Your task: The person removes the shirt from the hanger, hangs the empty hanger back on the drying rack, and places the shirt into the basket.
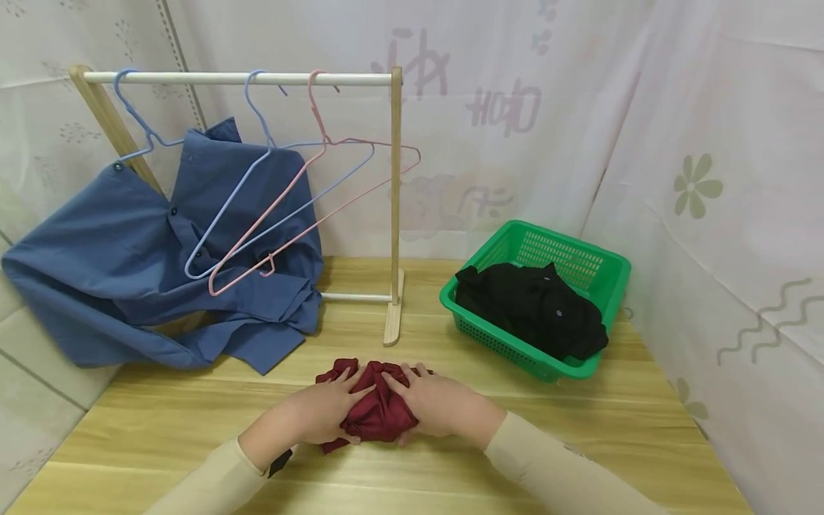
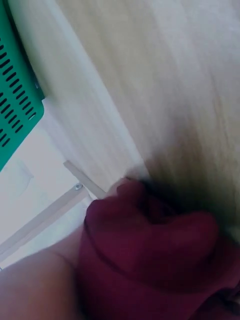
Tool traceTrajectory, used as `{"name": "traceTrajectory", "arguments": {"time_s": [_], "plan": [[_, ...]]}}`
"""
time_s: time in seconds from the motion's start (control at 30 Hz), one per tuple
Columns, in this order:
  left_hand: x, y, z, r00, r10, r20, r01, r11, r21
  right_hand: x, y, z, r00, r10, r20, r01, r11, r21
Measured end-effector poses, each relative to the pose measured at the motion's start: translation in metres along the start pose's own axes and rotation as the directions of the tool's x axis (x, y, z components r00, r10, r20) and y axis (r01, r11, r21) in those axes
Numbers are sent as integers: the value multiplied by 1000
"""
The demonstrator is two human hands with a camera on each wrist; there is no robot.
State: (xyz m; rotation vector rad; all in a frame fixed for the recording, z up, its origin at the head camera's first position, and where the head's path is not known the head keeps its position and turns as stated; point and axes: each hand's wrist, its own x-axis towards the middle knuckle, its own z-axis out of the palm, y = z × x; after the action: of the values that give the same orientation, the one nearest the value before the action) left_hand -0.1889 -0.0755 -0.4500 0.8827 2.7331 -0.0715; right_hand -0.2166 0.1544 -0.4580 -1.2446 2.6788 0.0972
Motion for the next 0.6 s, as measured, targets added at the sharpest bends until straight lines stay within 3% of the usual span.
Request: {"name": "traceTrajectory", "arguments": {"time_s": [0.13, 0.3, 0.47, 0.6], "plan": [[2, 1, 2, 993, 52, -103, -41, 994, 100, -1, -1, -2, 998, -45, -40, 40, 992, -121], [4, 1, 5, 979, 118, -168, -85, 977, 195, -1, -3, -3, 995, -84, -56, 71, 974, -215], [6, -3, 7, 949, 204, -241, -146, 960, 240, -5, 0, -6, 994, -88, -69, 75, 983, -169], [5, -2, -1, 927, 220, -303, -133, 950, 283, -11, 4, -17, 990, -81, -113, 64, 987, -150]]}}
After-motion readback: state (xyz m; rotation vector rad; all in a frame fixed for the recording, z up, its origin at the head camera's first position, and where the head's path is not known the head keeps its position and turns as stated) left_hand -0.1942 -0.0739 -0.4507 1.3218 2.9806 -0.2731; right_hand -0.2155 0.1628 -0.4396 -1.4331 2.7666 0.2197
